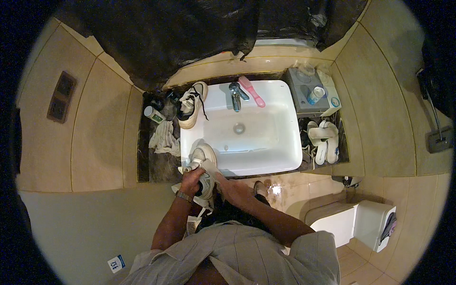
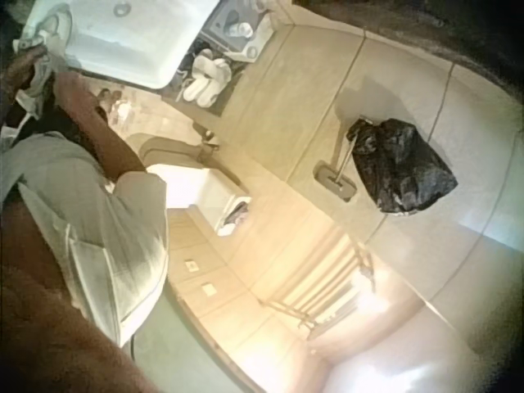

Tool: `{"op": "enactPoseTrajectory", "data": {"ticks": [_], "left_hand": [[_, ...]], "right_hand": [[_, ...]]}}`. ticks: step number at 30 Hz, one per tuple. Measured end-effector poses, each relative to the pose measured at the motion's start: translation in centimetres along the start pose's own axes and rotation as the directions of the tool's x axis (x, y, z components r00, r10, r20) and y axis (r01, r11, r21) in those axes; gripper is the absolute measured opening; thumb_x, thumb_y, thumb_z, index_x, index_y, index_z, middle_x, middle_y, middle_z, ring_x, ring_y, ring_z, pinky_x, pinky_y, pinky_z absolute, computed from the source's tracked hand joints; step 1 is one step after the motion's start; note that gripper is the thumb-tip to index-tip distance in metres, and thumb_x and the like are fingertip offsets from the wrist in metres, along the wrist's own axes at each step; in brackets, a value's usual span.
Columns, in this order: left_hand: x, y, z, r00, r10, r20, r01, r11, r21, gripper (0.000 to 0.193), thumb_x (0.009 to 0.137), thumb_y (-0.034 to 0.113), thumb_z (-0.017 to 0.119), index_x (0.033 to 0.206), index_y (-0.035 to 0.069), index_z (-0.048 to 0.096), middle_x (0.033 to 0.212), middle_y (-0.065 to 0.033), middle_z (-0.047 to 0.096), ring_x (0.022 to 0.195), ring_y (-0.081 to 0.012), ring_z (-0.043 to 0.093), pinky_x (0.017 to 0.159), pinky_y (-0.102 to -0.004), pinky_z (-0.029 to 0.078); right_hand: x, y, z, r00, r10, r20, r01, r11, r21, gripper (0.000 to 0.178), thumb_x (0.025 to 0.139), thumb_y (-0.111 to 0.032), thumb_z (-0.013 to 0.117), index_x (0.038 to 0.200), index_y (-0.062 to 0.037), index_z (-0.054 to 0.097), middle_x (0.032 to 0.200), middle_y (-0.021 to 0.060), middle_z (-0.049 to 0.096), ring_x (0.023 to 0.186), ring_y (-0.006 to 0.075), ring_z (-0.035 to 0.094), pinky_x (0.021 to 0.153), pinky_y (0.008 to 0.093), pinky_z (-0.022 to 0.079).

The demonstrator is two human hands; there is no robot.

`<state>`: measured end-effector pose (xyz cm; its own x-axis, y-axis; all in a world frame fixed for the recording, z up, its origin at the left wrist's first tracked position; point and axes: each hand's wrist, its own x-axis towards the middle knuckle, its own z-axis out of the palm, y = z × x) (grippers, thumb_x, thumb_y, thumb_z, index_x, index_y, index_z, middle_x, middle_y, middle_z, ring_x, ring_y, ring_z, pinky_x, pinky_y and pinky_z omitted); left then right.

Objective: The person cleans a white sneaker in a bathroom sink. They apply a liquid cleaning solution from a bottle to the shoe, then scrub the shoe with a brush. The person scrubs the upper, sides, and sole of the shoe.

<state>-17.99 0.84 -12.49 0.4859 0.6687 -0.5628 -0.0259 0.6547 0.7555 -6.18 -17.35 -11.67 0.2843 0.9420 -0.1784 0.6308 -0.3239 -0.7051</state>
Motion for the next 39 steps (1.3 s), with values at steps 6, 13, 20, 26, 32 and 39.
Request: {"op": "enactPoseTrajectory", "data": {"ticks": [6, 13, 20, 26, 32, 39], "left_hand": [[1.0, -0.5, -2.2, 0.992, -0.003, 0.128, -0.022, 0.981, 0.19, 0.014, 0.089, 0.001, 0.072, 0.103, -0.001, 0.072, 0.096, -0.0026, 0.071, 0.085, -0.0148, 0.068, 0.071, -0.0333, 0.055], [1.0, -0.6, -1.5, 0.994, -0.033, 0.105, 0.019, 0.991, 0.134, 0.012, 0.091, 0.0, 0.069, 0.103, 0.001, 0.072, 0.097, -0.0028, 0.071, 0.086, -0.0149, 0.068, 0.074, -0.0323, 0.055], [1.1, -0.7, -2.1, 0.985, 0.03, 0.17, -0.045, 0.995, 0.084, 0.024, 0.09, 0.0, 0.071, 0.115, 0.0, 0.068, 0.105, -0.0053, 0.071, 0.09, -0.0188, 0.069, 0.079, -0.0345, 0.056], [3.1, -1.9, -2.1, 0.995, -0.069, -0.079, 0.064, 0.996, -0.057, 0.022, 0.093, 0.001, 0.07, 0.114, -0.004, 0.068, 0.105, -0.0093, 0.07, 0.091, -0.0246, 0.069, 0.082, -0.0396, 0.058], [4.4, -2.0, -1.7, 0.982, -0.146, -0.122, 0.116, 0.969, -0.218, 0.021, 0.097, 0.004, 0.067, 0.115, -0.006, 0.068, 0.108, -0.013, 0.07, 0.094, -0.0289, 0.071, 0.083, -0.0428, 0.06], [6.4, -3.2, -2.7, 0.983, -0.122, -0.14, 0.09, 0.972, -0.218, 0.028, 0.097, 0.002, 0.066, 0.124, -0.003, 0.064, 0.115, -0.0136, 0.069, 0.101, -0.0309, 0.07, 0.088, -0.0454, 0.059]], "right_hand": [[8.5, -1.2, -0.8, 0.989, -0.038, -0.143, 0.027, 0.996, -0.081, 0.049, 0.105, -0.031, 0.051, 0.151, -0.0144, 0.049, 0.084, 0.0231, 0.071, 0.076, 0.0451, 0.069, 0.07, 0.0569, 0.055], [3.9, -0.6, -1.0, 0.989, -0.123, -0.077, 0.122, 0.992, -0.016, 0.048, 0.105, -0.032, 0.05, 0.15, -0.0155, 0.05, 0.087, 0.0235, 0.072, 0.08, 0.0454, 0.07, 0.073, 0.0554, 0.057], [8.3, -1.0, -2.1, 0.99, 0.001, -0.139, -0.016, 0.994, -0.105, 0.047, 0.103, -0.027, 0.055, 0.148, -0.0139, 0.052, 0.082, 0.0237, 0.071, 0.074, 0.043, 0.07, 0.067, 0.0546, 0.055], [5.7, -0.2, -1.0, 0.986, 0.019, -0.164, 0.015, 0.979, 0.202, 0.047, 0.103, -0.025, 0.054, 0.149, -0.0118, 0.053, 0.085, 0.0267, 0.069, 0.075, 0.0435, 0.069, 0.069, 0.0508, 0.055], [-4.0, 1.4, 4.5, 0.964, -0.03, -0.264, 0.117, 0.941, 0.319, 0.046, 0.104, -0.026, 0.053, 0.148, -0.0105, 0.055, 0.098, 0.0282, 0.07, 0.085, 0.046, 0.069, 0.077, 0.0494, 0.056], [4.6, -1.4, 1.0, 0.944, 0.167, -0.284, -0.029, 0.901, 0.432, 0.044, 0.105, -0.025, 0.052, 0.145, -0.0073, 0.056, 0.103, 0.0297, 0.069, 0.087, 0.0493, 0.066, 0.079, 0.0515, 0.056]]}}
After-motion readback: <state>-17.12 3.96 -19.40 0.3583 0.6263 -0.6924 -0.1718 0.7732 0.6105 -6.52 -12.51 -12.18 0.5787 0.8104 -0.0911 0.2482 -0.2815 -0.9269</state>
